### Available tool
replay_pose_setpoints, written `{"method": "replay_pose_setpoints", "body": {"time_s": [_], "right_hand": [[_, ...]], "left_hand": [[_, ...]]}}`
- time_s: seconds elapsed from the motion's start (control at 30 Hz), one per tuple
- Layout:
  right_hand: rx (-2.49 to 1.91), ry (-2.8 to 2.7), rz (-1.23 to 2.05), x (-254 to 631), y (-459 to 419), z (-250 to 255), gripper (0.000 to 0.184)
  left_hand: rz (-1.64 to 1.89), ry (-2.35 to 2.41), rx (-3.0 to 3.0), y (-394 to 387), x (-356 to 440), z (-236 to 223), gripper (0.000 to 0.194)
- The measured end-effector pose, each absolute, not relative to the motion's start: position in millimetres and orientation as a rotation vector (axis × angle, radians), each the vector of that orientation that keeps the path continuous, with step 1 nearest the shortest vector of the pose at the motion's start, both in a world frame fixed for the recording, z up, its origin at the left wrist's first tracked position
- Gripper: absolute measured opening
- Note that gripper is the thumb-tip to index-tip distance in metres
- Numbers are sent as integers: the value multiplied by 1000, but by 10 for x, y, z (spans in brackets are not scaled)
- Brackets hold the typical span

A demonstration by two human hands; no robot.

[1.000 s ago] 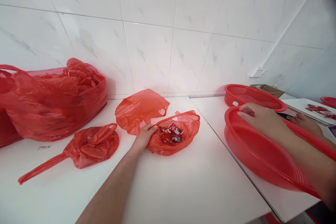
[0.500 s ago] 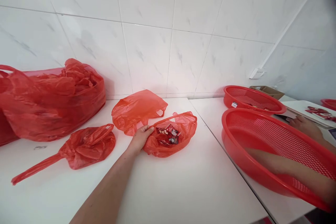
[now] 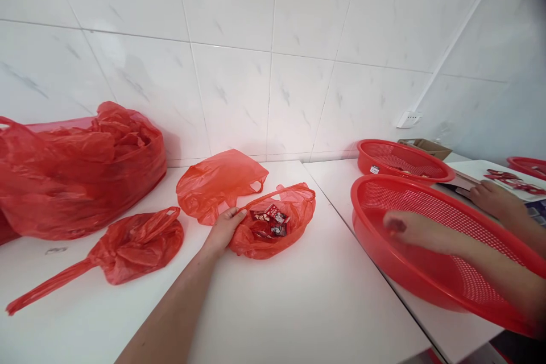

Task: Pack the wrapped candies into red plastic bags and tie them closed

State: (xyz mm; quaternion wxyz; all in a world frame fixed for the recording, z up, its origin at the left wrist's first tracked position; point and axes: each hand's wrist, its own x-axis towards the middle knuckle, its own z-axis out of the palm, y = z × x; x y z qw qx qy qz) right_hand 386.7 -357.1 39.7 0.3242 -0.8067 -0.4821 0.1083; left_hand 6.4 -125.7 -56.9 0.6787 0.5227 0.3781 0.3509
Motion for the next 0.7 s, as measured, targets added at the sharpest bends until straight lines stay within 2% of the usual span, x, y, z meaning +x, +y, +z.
{"method": "replay_pose_setpoints", "body": {"time_s": [0.1,0.17,0.23,0.4,0.5,0.57,0.7], "right_hand": [[-2085,-1416,219,3605,-3441,698,10],[-1940,-1452,98,3260,-3349,875,9],[-1801,-1582,127,2854,-3231,945,7],[-1515,-1826,389,2100,-2771,631,10],[-1517,-1803,402,1977,-2498,356,14],[-1559,-1748,274,2010,-2376,231,19],[-1686,-1545,-181,2235,-2249,130,33]], "left_hand": [[791,874,1196,-1268,58,-553,36],[788,876,1199,-1278,51,-541,36],[788,867,1189,-1292,45,-528,36],[845,845,1193,-1338,32,-528,35],[916,808,1240,-1371,12,-558,34],[954,781,1253,-1405,-15,-568,33],[991,781,1342,-1520,-107,-530,36]]}}
